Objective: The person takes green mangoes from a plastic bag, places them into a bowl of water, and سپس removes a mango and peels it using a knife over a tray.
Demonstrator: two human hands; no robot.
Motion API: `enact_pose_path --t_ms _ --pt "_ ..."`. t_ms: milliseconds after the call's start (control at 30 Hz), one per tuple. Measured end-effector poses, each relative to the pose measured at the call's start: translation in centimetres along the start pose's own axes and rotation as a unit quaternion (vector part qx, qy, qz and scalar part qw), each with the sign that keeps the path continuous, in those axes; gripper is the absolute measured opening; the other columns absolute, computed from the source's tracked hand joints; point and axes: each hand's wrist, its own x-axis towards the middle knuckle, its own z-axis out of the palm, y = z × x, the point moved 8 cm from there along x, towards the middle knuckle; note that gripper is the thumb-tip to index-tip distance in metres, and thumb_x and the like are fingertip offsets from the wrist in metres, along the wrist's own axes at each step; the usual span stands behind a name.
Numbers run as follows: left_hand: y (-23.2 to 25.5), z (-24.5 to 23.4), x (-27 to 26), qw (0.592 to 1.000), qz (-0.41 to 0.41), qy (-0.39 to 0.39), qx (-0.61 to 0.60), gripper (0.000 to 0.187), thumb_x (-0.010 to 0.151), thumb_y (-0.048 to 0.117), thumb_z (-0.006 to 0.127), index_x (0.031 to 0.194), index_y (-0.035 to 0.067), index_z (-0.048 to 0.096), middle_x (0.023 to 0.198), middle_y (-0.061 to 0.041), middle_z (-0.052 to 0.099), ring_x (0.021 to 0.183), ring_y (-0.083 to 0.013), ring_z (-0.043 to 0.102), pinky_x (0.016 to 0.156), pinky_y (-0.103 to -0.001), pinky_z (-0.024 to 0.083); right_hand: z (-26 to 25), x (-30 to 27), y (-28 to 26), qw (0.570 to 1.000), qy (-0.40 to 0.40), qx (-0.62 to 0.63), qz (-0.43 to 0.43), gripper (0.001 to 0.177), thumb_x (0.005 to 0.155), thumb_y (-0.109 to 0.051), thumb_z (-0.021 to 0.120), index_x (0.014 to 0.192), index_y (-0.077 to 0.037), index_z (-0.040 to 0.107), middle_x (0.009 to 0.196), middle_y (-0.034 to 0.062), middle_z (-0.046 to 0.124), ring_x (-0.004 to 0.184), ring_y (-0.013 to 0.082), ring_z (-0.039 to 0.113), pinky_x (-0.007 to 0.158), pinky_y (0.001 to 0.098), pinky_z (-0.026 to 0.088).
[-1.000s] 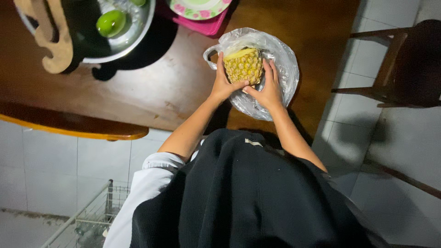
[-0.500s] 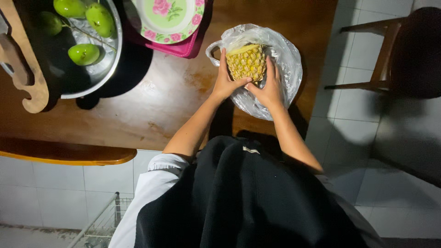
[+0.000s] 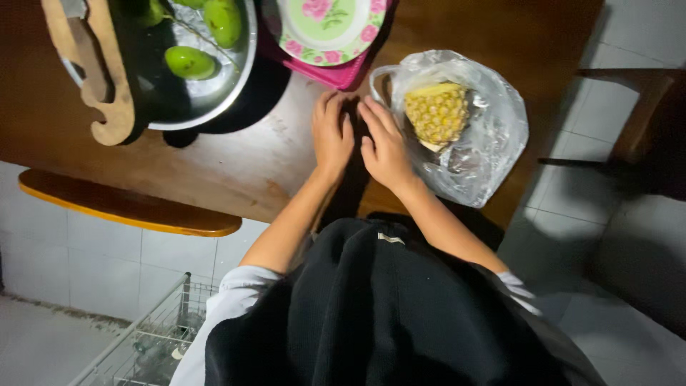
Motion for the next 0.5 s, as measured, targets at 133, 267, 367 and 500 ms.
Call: enact_pose_path --t_ms 133,267,367,500 --pt "-3.1 -0.1 4.3 0.973 0.095 -0.072 0.197 0.053 0.084 0.001 0.064 0.137 0.003 0.056 0.146 -0.015 0.052 0.143 -0.0380 0.044 0.119 -0.057 0.029 5.6 4.1 1.6 0.997 -0.037 -0.066 -0.011 0.064 0.084 0.004 0.060 0.147 0.000 0.052 0.153 0.0202 0.050 0.137 0.0427 0.048 0.118 0.0484 0.040" --pt "-5.4 0.2 5.6 0.931 0.153 -0.137 0.301 0.064 0.077 0.004 0.066 0.140 0.004 0.053 0.148 -0.018 0.049 0.146 -0.0347 0.037 0.115 -0.068 0.019 8.1 6.2 2.9 0.991 -0.059 -0.115 0.028 0.067 0.078 0.004 0.060 0.145 0.001 0.052 0.144 0.0194 0.057 0.126 0.0411 0.054 0.106 0.0469 0.047" --pt "-5.7 0.2 4.1 0.924 0.157 -0.185 0.294 0.060 0.079 0.007 0.068 0.137 0.004 0.054 0.144 -0.016 0.050 0.145 -0.0345 0.039 0.119 -0.067 0.019 8.6 5.6 3.8 0.986 -0.075 -0.129 0.068 0.063 0.081 0.001 0.061 0.144 0.000 0.054 0.134 0.0194 0.063 0.121 0.0406 0.056 0.103 0.0469 0.048" --pt "-4.2 -0.7 0.3 0.910 0.182 -0.238 0.287 0.055 0.077 0.006 0.067 0.131 0.002 0.057 0.137 -0.017 0.054 0.136 -0.0350 0.047 0.120 -0.063 0.022 8.3 1.9 5.6 0.979 -0.081 -0.123 0.142 0.045 0.088 -0.006 0.062 0.132 -0.003 0.061 0.112 0.0180 0.072 0.106 0.0427 0.066 0.093 0.0479 0.052"
